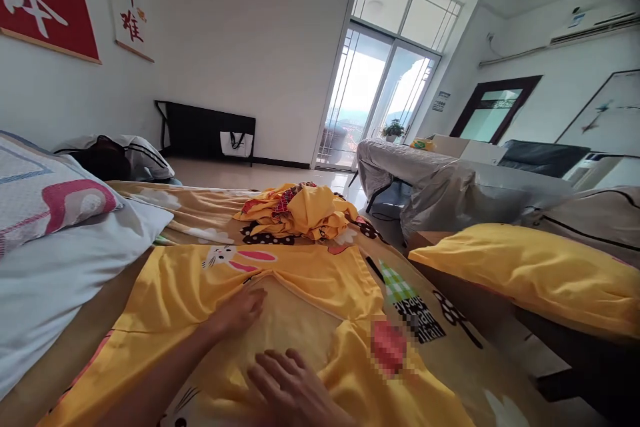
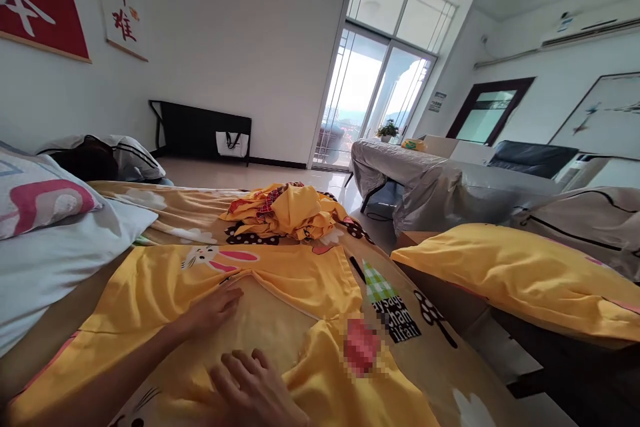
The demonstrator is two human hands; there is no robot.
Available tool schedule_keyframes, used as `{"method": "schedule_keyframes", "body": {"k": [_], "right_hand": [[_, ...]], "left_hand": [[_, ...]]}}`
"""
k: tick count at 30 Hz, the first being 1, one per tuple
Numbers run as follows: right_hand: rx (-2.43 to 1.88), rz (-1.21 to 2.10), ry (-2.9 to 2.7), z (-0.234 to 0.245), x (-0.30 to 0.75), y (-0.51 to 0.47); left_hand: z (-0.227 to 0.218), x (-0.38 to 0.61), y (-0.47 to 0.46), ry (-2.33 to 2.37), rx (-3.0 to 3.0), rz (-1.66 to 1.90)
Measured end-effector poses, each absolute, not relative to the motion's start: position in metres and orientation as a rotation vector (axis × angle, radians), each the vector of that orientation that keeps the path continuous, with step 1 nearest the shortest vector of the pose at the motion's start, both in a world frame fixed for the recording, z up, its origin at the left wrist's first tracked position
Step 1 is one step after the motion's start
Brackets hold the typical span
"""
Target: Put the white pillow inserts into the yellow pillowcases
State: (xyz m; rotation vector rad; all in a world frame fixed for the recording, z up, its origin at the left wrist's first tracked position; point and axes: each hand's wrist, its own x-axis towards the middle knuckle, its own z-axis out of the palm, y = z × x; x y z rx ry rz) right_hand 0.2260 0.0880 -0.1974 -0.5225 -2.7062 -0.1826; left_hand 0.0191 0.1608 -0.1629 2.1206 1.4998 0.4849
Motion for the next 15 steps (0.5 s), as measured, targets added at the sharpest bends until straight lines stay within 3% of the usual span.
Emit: {"method": "schedule_keyframes", "body": {"k": [4, 8, 12, 15], "right_hand": [[-0.424, -0.097, -2.788, -0.192, 0.223, 0.081], [-0.701, 0.029, -2.782, -0.181, 0.241, 0.084], [-0.79, -0.197, -2.657, -0.173, 0.285, 0.082], [-1.016, -0.46, -2.452, -0.187, 0.359, 0.084]], "left_hand": [[-0.166, 0.013, 0.1, 1.484, 2.192, 0.383], [-0.156, 0.021, 0.051, 1.565, 2.294, 0.348], [-0.156, -0.002, 0.017, 1.641, 2.529, 0.382], [-0.181, -0.054, -0.025, 1.941, 2.698, 0.608]]}}
